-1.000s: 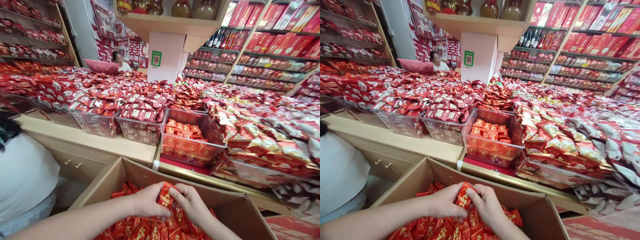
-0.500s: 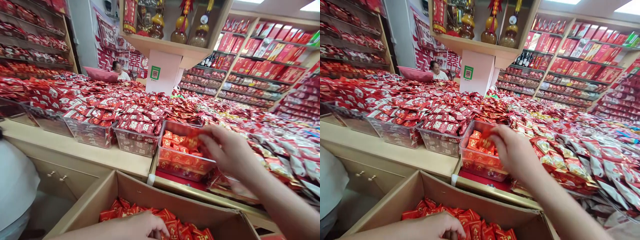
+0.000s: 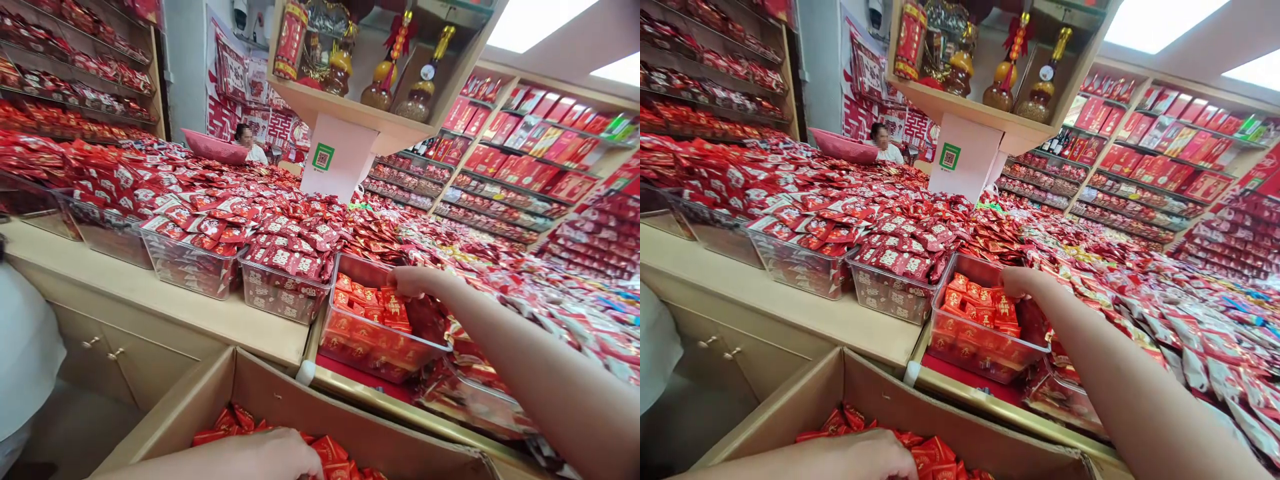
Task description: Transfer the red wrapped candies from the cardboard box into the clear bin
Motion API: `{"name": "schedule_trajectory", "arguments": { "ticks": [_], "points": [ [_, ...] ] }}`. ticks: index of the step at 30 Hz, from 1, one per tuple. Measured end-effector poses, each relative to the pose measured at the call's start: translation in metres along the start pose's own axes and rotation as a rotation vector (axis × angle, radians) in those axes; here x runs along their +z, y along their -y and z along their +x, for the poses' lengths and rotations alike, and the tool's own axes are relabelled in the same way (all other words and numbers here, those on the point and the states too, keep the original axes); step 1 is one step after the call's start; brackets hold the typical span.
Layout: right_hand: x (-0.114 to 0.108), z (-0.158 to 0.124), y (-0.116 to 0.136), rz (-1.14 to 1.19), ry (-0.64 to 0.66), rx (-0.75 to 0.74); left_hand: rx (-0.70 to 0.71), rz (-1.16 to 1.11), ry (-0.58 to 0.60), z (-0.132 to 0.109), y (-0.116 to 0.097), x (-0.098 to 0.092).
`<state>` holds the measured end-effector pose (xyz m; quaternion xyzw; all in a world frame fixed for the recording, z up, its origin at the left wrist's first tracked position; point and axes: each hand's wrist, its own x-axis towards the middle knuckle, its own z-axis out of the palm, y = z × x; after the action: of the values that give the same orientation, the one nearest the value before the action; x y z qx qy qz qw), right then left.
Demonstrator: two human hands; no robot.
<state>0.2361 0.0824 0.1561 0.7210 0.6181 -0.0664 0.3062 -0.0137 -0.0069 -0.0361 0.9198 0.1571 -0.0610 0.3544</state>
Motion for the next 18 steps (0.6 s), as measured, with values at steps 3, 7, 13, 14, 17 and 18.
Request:
{"name": "schedule_trajectory", "arguments": {
  "ticks": [3, 7, 13, 14, 17, 18],
  "points": [
    [0.003, 0.005, 0.002, -0.066, 0.033, -0.03, -0.012, 0.0, 0.01, 0.0, 0.0, -0.001],
    [0.012, 0.01, 0.005, -0.142, 0.059, -0.042, -0.011, 0.026, 0.019, -0.001, 0.0, -0.001],
    [0.026, 0.009, 0.001, -0.202, -0.169, -0.084, -0.037, 0.056, 0.034, -0.001, 0.003, 0.001],
    [0.028, 0.009, 0.001, -0.209, -0.189, -0.093, -0.036, 0.062, 0.034, 0.0, 0.003, 0.002],
    [0.028, 0.008, 0.002, -0.219, -0.138, -0.132, -0.043, 0.062, 0.039, 0.0, 0.004, 0.002],
    [0.028, 0.008, 0.003, -0.22, -0.113, -0.144, -0.049, 0.061, 0.042, 0.0, 0.004, 0.002]
  ]
}}
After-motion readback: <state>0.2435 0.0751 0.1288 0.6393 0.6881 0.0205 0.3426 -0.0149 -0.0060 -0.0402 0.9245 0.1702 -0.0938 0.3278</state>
